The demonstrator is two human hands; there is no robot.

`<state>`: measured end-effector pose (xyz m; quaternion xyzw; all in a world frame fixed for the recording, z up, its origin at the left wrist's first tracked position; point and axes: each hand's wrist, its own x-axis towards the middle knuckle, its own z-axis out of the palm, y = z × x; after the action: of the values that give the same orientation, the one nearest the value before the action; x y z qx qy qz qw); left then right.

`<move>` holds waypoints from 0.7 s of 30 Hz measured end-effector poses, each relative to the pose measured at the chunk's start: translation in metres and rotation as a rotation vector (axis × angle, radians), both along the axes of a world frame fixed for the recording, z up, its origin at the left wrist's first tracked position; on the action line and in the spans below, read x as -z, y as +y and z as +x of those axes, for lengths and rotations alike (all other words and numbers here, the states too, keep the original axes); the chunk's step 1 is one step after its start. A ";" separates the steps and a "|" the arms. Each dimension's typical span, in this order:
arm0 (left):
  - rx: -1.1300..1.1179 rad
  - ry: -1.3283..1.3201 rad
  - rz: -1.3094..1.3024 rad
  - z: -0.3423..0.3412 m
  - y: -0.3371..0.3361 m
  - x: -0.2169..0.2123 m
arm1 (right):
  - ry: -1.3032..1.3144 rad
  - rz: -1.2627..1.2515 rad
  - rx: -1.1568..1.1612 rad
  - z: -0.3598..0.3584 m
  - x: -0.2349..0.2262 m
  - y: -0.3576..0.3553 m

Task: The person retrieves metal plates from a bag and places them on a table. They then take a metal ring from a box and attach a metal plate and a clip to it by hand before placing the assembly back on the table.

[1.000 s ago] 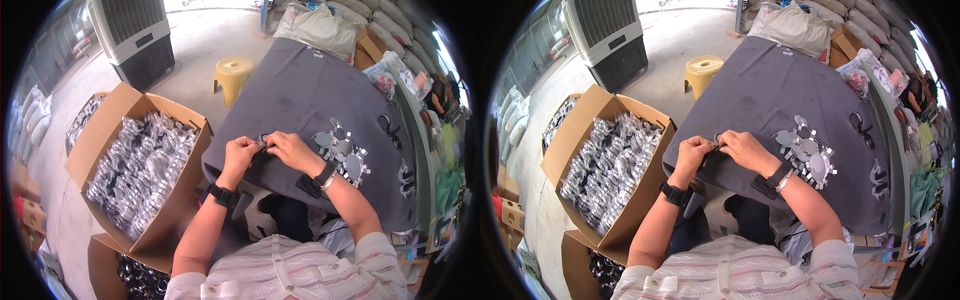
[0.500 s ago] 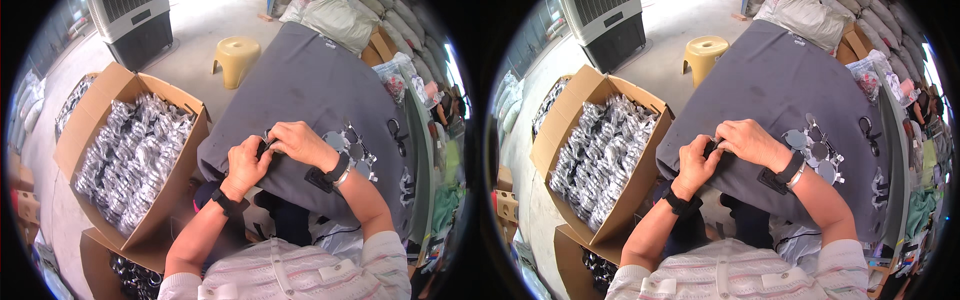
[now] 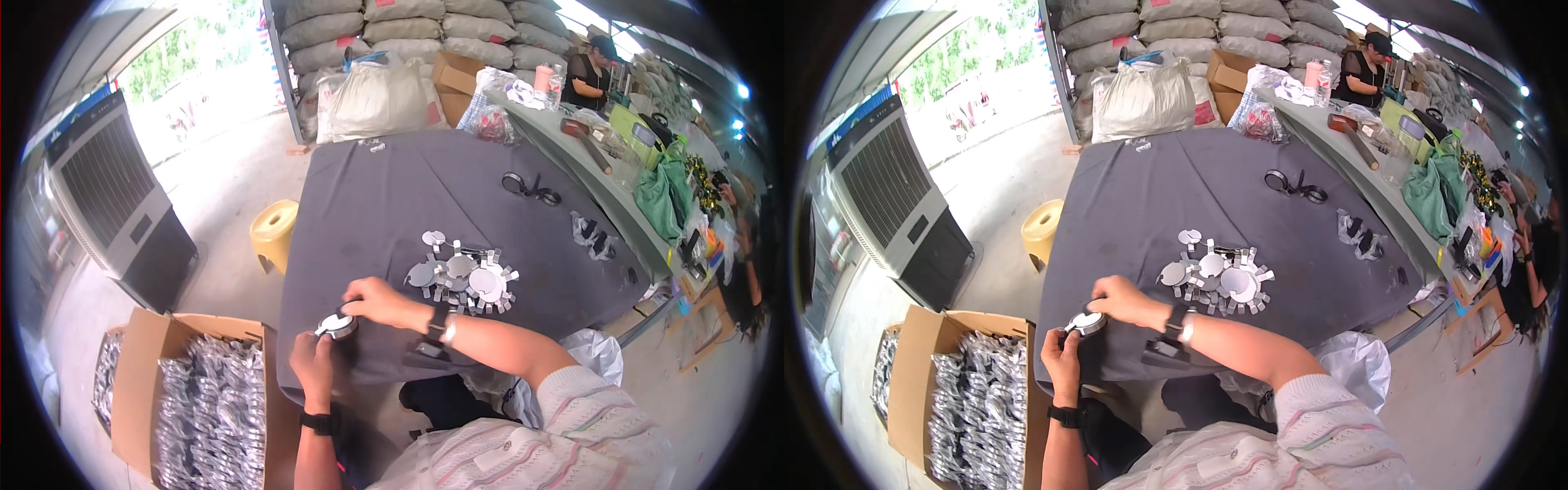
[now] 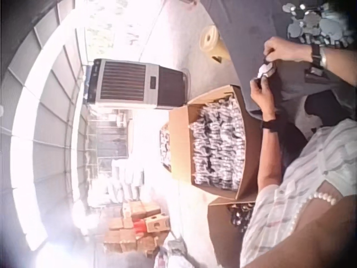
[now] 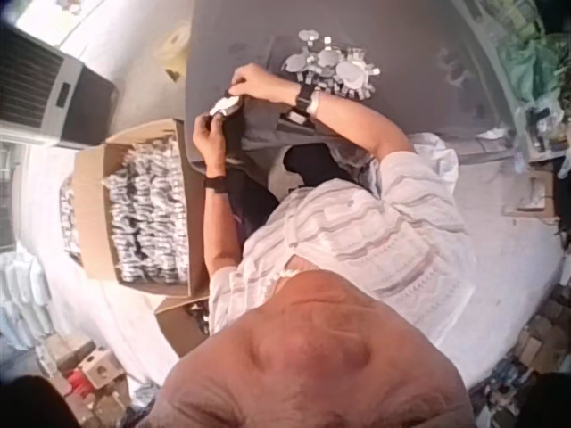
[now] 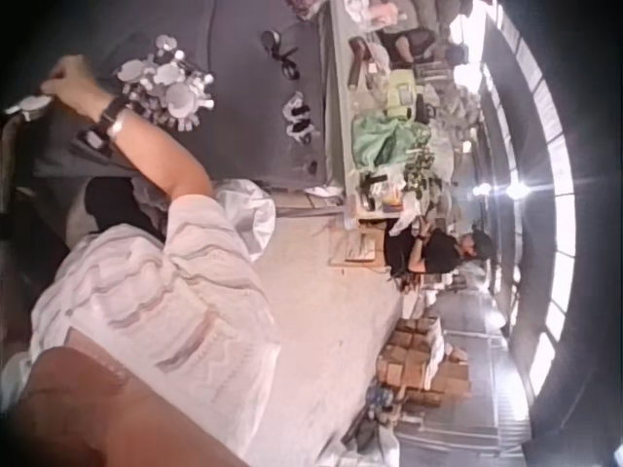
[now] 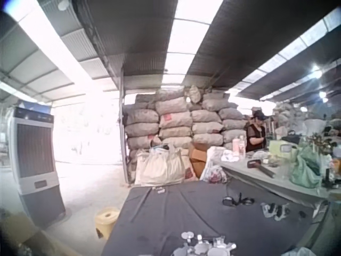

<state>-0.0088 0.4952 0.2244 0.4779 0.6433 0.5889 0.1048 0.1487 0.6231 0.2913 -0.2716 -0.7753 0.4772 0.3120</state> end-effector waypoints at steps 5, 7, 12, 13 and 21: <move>0.234 -0.348 0.123 0.047 -0.004 -0.039 | 0.396 -0.844 -0.230 0.056 -0.021 -0.032; 0.320 -0.262 0.104 0.060 -0.003 -0.048 | 0.479 -0.779 -0.131 0.068 -0.029 -0.034; 0.310 0.007 0.061 0.045 -0.015 -0.056 | 0.224 -0.307 0.295 0.139 -0.079 0.017; 0.305 -0.135 0.037 0.035 -0.022 -0.056 | 0.362 -0.294 0.354 0.152 -0.084 0.033; -0.099 -0.539 0.196 -0.064 -0.125 -0.088 | 0.322 -0.144 0.777 0.257 -0.099 0.161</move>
<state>-0.0732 0.3698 0.3122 0.2801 0.5547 0.7585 0.1962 0.4059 0.7839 0.3904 -0.4868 -0.5215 0.4132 0.5660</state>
